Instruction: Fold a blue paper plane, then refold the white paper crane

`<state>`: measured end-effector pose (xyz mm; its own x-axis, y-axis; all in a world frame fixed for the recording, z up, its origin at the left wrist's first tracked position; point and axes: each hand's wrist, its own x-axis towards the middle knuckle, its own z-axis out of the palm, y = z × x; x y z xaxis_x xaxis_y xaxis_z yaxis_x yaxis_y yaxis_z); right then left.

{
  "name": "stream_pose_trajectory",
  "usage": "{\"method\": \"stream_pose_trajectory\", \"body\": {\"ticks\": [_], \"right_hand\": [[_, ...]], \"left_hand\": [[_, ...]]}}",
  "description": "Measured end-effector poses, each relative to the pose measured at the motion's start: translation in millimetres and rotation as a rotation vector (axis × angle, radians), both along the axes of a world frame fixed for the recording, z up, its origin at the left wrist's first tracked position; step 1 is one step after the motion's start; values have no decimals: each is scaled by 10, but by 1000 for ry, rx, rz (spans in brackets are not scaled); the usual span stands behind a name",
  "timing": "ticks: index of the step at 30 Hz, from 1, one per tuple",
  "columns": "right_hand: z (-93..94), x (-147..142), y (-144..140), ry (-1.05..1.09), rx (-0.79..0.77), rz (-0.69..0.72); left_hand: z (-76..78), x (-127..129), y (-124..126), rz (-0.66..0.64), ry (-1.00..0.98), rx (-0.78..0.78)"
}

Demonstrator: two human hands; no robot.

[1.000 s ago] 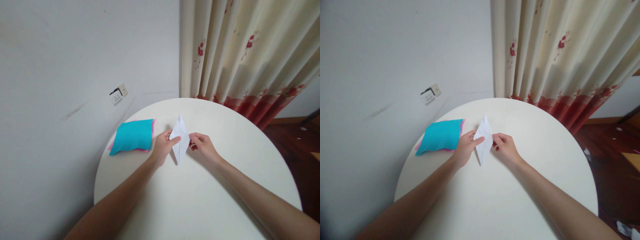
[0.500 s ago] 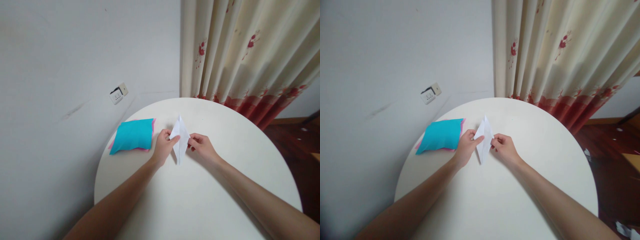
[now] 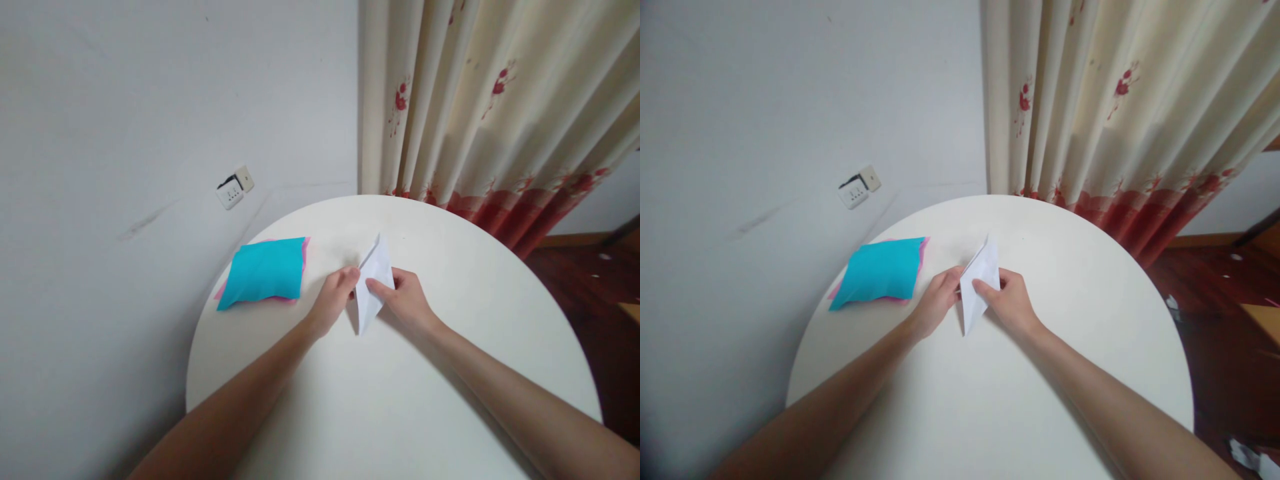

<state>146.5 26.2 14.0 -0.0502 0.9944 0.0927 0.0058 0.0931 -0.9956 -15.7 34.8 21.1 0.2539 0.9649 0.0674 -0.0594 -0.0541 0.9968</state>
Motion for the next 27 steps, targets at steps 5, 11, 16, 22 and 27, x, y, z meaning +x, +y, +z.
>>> {"method": "stream_pose_trajectory", "body": {"ticks": [5, 11, 16, 22, 27], "right_hand": [[29, 10, 29, 59, -5, 6], [74, 27, 30, 251, -103, 41], [57, 11, 8, 356, -124, 127], [52, 4, -4, 379, -125, 161], [54, 11, -17, 395, -114, 193]], "left_hand": [[15, -8, 16, 19, -36, -57], [13, -13, 40, 26, -197, -177], [26, -14, 38, 40, -192, -159], [44, -24, 39, 39, -169, -104], [51, -30, 42, 22, -224, -145]]}}
